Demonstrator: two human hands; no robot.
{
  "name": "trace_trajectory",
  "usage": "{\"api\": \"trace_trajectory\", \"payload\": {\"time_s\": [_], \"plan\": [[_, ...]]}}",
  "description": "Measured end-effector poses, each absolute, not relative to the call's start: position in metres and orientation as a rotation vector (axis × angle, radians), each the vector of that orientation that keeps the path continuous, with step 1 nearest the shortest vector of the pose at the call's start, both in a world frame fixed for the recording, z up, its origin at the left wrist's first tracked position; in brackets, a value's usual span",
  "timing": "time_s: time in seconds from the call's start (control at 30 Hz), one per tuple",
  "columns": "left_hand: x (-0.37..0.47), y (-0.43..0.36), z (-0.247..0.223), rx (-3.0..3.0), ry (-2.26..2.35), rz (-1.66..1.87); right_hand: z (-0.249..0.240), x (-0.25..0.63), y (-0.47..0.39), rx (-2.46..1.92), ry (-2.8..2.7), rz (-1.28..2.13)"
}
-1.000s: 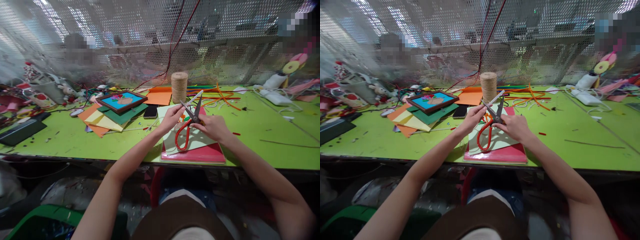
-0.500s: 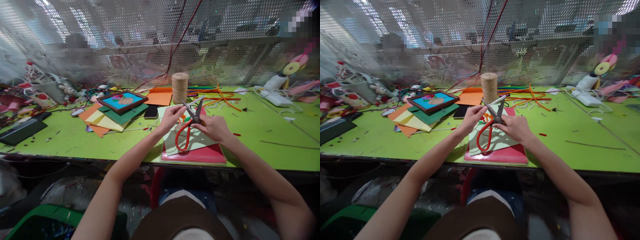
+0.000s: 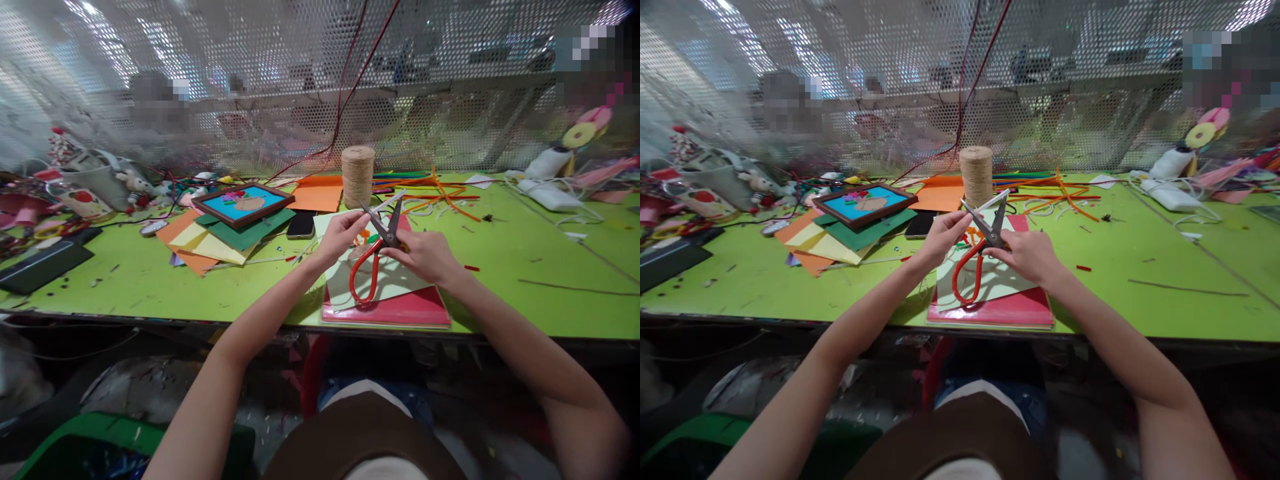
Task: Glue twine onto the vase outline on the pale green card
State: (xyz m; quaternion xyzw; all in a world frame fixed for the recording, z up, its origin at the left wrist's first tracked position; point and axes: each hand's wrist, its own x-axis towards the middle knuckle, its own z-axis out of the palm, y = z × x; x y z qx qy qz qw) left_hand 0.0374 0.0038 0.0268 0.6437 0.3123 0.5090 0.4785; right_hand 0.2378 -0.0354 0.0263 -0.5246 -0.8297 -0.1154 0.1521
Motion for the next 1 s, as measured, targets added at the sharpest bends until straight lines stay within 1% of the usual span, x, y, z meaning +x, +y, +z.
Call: {"api": "trace_trajectory", "payload": {"time_s": [0.3,0.63,0.83,1.0], "plan": [[0.0378,-0.0001,0.0301,1.550,0.735,1.379,0.0266,0.2361,-0.0375,-1.465,-2.353,-0.312],[0.0370,0.0055,0.0246,1.543,0.844,1.449,0.0247,0.2310,-0.0404,-1.567,-2.294,-0.357],[0.0381,0.0066,0.0272,1.521,0.896,1.424,0.0238,0.2340,-0.0368,-1.725,-2.161,-0.353],[0.0386,0.0081,0.0299,1.450,0.863,1.355,0.0273,0.2389,-0.0345,-1.683,-2.187,-0.329]]}}
